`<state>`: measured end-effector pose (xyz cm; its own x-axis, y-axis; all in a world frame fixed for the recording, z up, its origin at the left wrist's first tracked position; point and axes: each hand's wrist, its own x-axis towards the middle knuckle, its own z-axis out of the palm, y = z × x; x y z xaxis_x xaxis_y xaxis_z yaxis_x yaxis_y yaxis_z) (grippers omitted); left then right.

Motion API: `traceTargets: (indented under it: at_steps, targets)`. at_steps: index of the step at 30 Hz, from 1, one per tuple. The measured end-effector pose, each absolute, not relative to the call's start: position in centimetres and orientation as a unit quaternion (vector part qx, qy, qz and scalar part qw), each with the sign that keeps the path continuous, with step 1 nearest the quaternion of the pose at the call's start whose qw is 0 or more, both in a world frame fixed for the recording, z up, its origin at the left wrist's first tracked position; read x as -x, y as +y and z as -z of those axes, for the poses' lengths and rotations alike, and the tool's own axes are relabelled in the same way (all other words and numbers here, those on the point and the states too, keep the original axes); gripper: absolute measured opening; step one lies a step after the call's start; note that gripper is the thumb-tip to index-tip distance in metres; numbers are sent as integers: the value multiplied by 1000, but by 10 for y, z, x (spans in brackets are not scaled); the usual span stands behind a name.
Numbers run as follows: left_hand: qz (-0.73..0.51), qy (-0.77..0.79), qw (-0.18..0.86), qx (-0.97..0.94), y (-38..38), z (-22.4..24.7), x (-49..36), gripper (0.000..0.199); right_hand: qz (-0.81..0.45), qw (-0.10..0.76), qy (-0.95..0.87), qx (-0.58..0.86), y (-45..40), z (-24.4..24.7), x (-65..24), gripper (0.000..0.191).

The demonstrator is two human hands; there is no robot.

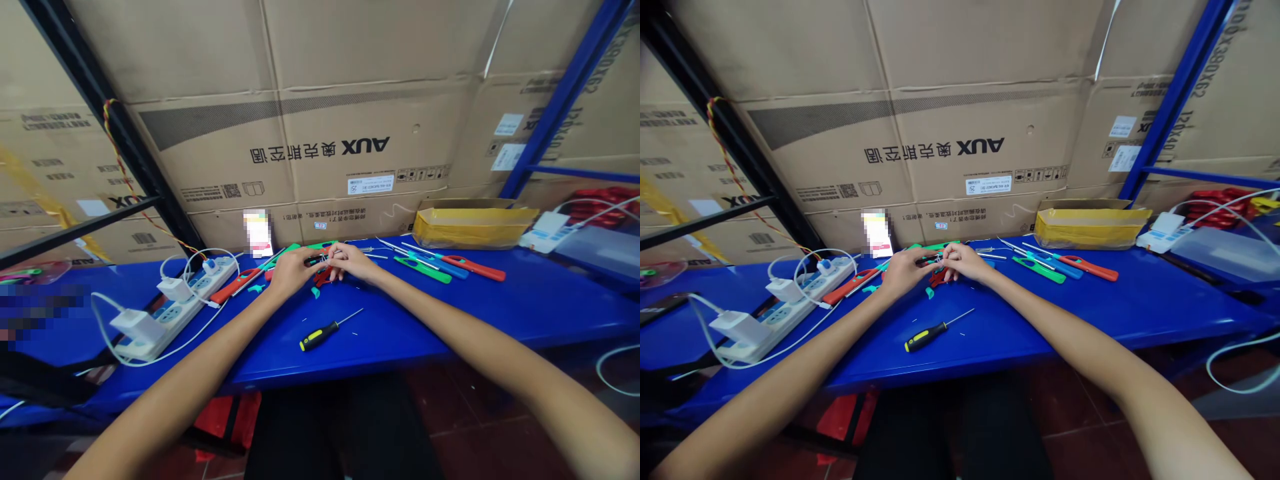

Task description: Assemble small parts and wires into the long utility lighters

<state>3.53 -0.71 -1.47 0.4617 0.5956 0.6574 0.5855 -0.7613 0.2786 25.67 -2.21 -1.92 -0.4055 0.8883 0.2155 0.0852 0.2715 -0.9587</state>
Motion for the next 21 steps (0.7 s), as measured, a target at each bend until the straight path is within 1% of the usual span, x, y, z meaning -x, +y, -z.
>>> traceTargets:
  at_steps: [7,12,15,18,21]
  targets:
    - [-380,329,40,-863,-6,11,-34,31,-480,453,-679,321,-19,22,-257,30]
    - [-371,326,72,-867,3,9,-27,19,-415,486,-683,353,-14,20,-264,29]
    - [-392,331,87,-854,7,6,-23,15,-388,479,-699,363,-12,20,-268,28]
    - [-439,339,91,-827,6,2,-22,15,-312,461,-743,372,-12,21,-269,18]
    - [-488,347,98,-795,4,0,-23,17,-184,428,-797,383,-14,23,-268,8]
